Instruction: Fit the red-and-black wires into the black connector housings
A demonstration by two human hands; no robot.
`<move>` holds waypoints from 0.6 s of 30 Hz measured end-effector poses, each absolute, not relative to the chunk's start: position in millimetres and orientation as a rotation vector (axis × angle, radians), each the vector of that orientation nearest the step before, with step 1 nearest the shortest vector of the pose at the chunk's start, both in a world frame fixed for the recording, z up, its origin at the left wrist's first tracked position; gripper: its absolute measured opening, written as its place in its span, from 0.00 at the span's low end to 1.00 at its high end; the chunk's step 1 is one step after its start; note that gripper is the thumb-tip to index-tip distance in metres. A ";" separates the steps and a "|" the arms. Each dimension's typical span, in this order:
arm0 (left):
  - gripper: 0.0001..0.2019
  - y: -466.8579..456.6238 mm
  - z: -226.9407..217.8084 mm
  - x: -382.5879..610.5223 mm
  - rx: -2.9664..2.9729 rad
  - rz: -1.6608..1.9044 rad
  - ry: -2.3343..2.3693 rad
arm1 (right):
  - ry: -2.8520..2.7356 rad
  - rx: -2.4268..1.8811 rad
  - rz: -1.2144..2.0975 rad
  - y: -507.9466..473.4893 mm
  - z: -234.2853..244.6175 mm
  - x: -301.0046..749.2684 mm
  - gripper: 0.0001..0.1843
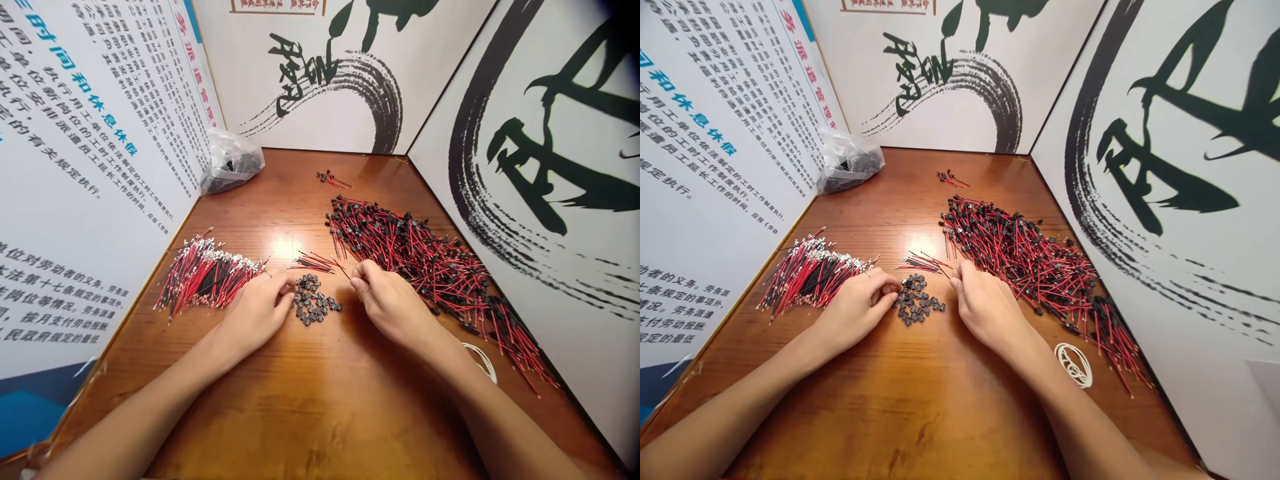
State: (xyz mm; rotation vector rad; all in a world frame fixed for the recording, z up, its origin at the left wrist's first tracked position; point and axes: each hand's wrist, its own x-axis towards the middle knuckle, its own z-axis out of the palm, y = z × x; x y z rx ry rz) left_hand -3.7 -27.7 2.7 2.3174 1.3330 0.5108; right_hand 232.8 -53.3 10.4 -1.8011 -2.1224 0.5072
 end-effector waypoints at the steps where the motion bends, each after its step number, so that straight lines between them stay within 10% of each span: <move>1: 0.07 -27.4 1.5 -4.8 2.338 0.484 1.334 | -2.115 -1.798 0.513 -53.2 10.0 233.1 0.08; 18: 0.05 -29.2 3.4 -1.1 2.276 0.674 1.283 | -2.079 -1.239 0.408 -48.1 -2.1 235.0 0.15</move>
